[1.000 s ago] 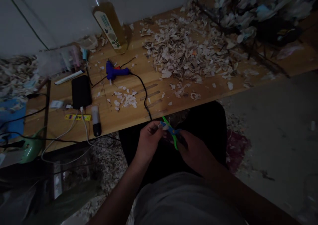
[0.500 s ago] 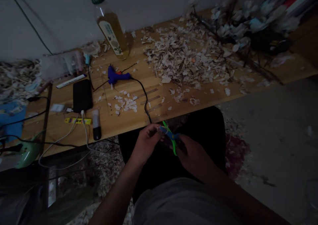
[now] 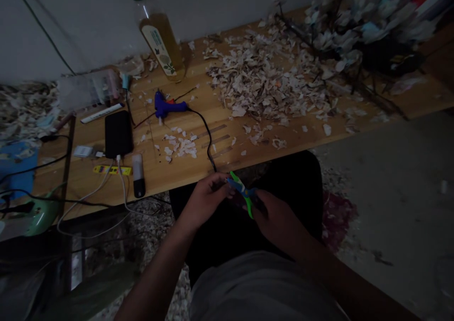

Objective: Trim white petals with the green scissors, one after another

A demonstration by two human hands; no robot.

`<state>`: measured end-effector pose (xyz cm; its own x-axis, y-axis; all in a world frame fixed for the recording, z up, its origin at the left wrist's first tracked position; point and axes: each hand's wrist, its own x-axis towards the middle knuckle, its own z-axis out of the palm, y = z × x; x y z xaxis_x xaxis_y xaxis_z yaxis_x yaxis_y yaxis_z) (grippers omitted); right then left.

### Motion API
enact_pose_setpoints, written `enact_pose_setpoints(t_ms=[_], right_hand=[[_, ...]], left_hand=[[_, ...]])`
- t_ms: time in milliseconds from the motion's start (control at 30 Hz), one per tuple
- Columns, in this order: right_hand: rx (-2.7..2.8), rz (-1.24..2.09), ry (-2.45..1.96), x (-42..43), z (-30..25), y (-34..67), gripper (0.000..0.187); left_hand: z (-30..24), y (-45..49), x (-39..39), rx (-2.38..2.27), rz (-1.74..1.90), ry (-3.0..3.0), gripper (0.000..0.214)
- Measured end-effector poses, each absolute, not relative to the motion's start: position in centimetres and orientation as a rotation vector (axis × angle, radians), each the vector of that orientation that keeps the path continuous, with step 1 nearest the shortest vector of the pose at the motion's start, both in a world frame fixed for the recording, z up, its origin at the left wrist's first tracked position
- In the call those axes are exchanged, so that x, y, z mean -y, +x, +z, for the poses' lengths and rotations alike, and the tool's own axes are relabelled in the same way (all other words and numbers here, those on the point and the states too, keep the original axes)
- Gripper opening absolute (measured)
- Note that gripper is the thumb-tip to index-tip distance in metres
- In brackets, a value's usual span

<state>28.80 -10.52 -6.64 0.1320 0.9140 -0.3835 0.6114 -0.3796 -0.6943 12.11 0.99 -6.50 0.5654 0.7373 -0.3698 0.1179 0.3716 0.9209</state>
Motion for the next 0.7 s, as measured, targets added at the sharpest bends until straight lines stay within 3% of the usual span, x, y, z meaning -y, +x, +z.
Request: enact_pose_setpoints(t_ms=[167, 500, 700], right_hand=[[1.482, 1.11, -2.067, 10.4, -6.6, 28.9, 0.021], [1.527, 1.157, -2.056, 10.2, -6.3, 29.1, 0.02], [1.54, 1.126, -2.092, 10.3, -6.6, 29.2, 0.02]], left_hand=[[-7.2, 13.2, 0.7, -0.955, 0.631, 0.863, 0.024], [-6.4, 11.9, -0.6, -0.965, 0.548, 1.271, 0.016], [-6.3, 12.1, -0.8, -0.979, 0.535, 1.213, 0.02]])
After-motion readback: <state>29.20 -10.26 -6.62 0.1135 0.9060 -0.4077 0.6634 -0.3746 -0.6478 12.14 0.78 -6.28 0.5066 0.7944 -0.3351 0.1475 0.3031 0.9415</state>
